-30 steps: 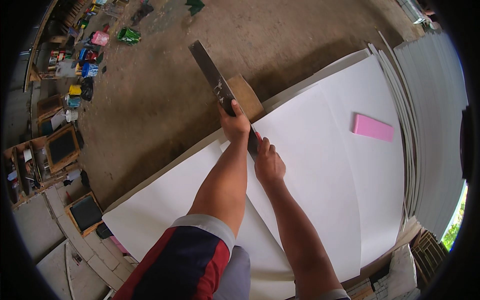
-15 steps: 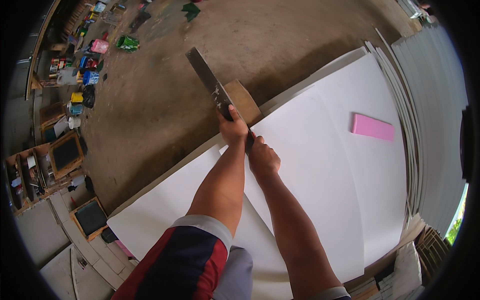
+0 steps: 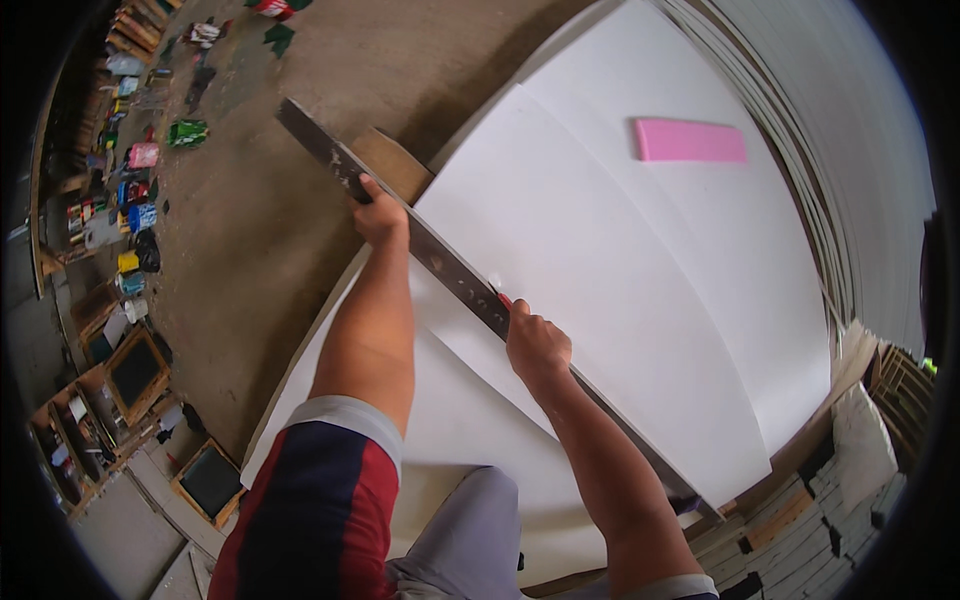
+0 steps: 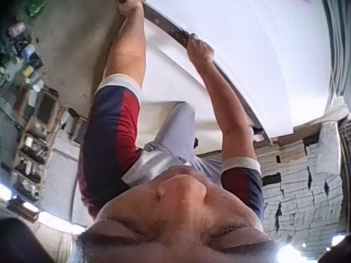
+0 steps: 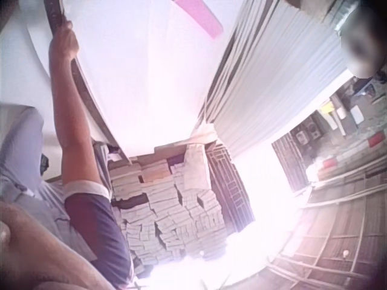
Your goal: The person measures and cuts large white foam boards using a metal ruler and a utility knife. They align the ruler, score the board, and separate the cut pieces, stacking them nearby.
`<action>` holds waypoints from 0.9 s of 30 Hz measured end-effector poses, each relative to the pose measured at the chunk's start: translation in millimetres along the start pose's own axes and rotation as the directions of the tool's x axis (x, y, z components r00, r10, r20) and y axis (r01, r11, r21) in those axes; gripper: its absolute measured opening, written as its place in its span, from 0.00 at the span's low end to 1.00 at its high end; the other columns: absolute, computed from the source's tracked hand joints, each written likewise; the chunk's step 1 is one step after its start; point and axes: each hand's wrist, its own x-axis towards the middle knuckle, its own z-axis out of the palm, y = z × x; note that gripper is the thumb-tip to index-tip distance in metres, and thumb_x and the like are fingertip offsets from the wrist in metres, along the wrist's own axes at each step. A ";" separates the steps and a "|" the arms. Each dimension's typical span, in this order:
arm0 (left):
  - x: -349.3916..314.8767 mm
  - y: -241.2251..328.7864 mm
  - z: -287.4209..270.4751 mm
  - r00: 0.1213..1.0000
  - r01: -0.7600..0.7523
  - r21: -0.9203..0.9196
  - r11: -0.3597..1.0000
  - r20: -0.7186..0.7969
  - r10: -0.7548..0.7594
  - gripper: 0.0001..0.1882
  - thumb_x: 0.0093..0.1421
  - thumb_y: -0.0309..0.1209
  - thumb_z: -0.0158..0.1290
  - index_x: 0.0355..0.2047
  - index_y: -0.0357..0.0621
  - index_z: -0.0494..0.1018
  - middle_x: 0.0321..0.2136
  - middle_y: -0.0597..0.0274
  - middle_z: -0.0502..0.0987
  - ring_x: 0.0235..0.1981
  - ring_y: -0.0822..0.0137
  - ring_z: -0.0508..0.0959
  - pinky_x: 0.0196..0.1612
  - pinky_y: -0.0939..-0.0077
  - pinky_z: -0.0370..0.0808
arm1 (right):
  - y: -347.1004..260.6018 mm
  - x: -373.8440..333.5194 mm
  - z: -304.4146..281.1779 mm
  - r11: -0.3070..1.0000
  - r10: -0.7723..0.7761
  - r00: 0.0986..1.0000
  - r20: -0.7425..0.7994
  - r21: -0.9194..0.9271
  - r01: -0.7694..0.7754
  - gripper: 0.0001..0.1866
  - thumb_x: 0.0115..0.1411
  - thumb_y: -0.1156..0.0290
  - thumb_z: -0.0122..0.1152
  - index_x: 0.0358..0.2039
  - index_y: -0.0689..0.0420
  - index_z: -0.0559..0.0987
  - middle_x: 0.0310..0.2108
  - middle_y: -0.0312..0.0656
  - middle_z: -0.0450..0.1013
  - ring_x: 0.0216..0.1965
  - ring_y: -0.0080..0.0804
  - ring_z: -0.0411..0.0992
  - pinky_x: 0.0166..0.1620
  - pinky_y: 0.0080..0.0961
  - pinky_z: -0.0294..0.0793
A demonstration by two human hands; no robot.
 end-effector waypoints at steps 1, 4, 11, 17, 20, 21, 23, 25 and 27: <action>-3.1 3.3 -2.1 1.000 -0.001 -0.004 1.000 -0.008 0.001 0.39 0.71 0.65 0.45 0.62 0.42 0.76 0.50 0.38 0.84 0.52 0.36 0.83 0.57 0.44 0.78 | 12.9 -5.9 9.3 1.000 -0.003 1.000 -0.029 0.007 0.003 0.07 0.73 0.71 0.53 0.48 0.58 0.71 0.39 0.50 0.85 0.41 0.47 0.87 0.38 0.41 0.88; 11.5 -2.6 3.7 0.999 0.003 -0.039 0.999 -0.033 -0.004 0.39 0.70 0.64 0.48 0.59 0.40 0.79 0.51 0.38 0.84 0.53 0.36 0.83 0.57 0.45 0.78 | 47.8 -24.2 34.6 1.000 -0.010 0.996 -0.088 0.011 0.011 0.07 0.69 0.75 0.56 0.45 0.58 0.70 0.34 0.50 0.85 0.37 0.49 0.87 0.35 0.42 0.87; 20.9 -2.7 5.4 0.998 -0.026 -0.206 0.978 -0.058 0.014 0.42 0.69 0.62 0.52 0.59 0.30 0.77 0.53 0.36 0.83 0.53 0.40 0.84 0.58 0.50 0.80 | 139.1 -77.4 77.9 0.999 0.026 0.998 -0.065 0.022 -0.025 0.08 0.69 0.74 0.55 0.47 0.58 0.70 0.32 0.50 0.84 0.36 0.51 0.86 0.33 0.45 0.86; 28.6 4.1 7.9 0.994 0.104 -0.158 0.982 -0.021 -0.108 0.46 0.69 0.65 0.51 0.60 0.25 0.75 0.55 0.35 0.81 0.55 0.40 0.83 0.61 0.49 0.79 | 236.6 -128.6 136.3 0.997 0.073 0.994 -0.087 -0.034 -0.076 0.08 0.69 0.71 0.54 0.47 0.55 0.71 0.31 0.48 0.83 0.33 0.49 0.86 0.31 0.45 0.85; 35.9 2.4 3.0 0.995 0.096 -0.159 0.983 0.004 -0.097 0.50 0.68 0.67 0.50 0.61 0.22 0.73 0.60 0.37 0.78 0.59 0.43 0.80 0.64 0.52 0.76 | 282.1 -149.9 161.3 0.992 0.066 0.996 -0.058 -0.107 -0.072 0.09 0.72 0.67 0.53 0.49 0.54 0.71 0.33 0.45 0.83 0.33 0.44 0.86 0.30 0.41 0.86; 37.5 1.6 2.9 0.995 0.101 -0.190 0.977 0.034 -0.096 0.51 0.68 0.68 0.49 0.62 0.21 0.71 0.62 0.38 0.77 0.61 0.44 0.79 0.66 0.53 0.74 | 298.0 -156.8 174.9 0.994 0.042 0.991 -0.129 -0.093 -0.054 0.07 0.70 0.69 0.55 0.46 0.54 0.71 0.30 0.44 0.81 0.29 0.44 0.85 0.27 0.41 0.83; 38.5 2.4 3.0 0.996 0.081 -0.181 0.980 0.035 -0.076 0.52 0.69 0.68 0.48 0.65 0.22 0.69 0.64 0.39 0.75 0.62 0.46 0.78 0.68 0.55 0.73 | 326.1 -169.9 195.4 0.997 -0.011 0.962 -0.272 -0.081 -0.011 0.05 0.67 0.71 0.58 0.41 0.53 0.71 0.22 0.42 0.78 0.22 0.42 0.81 0.21 0.42 0.77; 72.2 -1.3 1.4 0.997 0.050 -0.200 0.979 0.064 -0.038 0.52 0.69 0.68 0.48 0.66 0.22 0.68 0.65 0.40 0.74 0.63 0.48 0.78 0.68 0.57 0.72 | 351.5 -179.3 208.4 0.995 -0.017 0.962 -0.272 -0.102 -0.011 0.05 0.69 0.69 0.57 0.42 0.51 0.71 0.23 0.41 0.78 0.23 0.42 0.81 0.22 0.42 0.77; 76.2 -4.5 6.5 0.997 0.031 -0.206 0.978 0.079 -0.015 0.51 0.70 0.67 0.47 0.66 0.22 0.67 0.65 0.42 0.74 0.63 0.49 0.78 0.69 0.58 0.72 | 375.5 -190.9 222.1 0.992 0.004 0.974 -0.226 -0.122 -0.033 0.07 0.71 0.65 0.57 0.45 0.50 0.71 0.25 0.39 0.79 0.25 0.40 0.83 0.23 0.40 0.80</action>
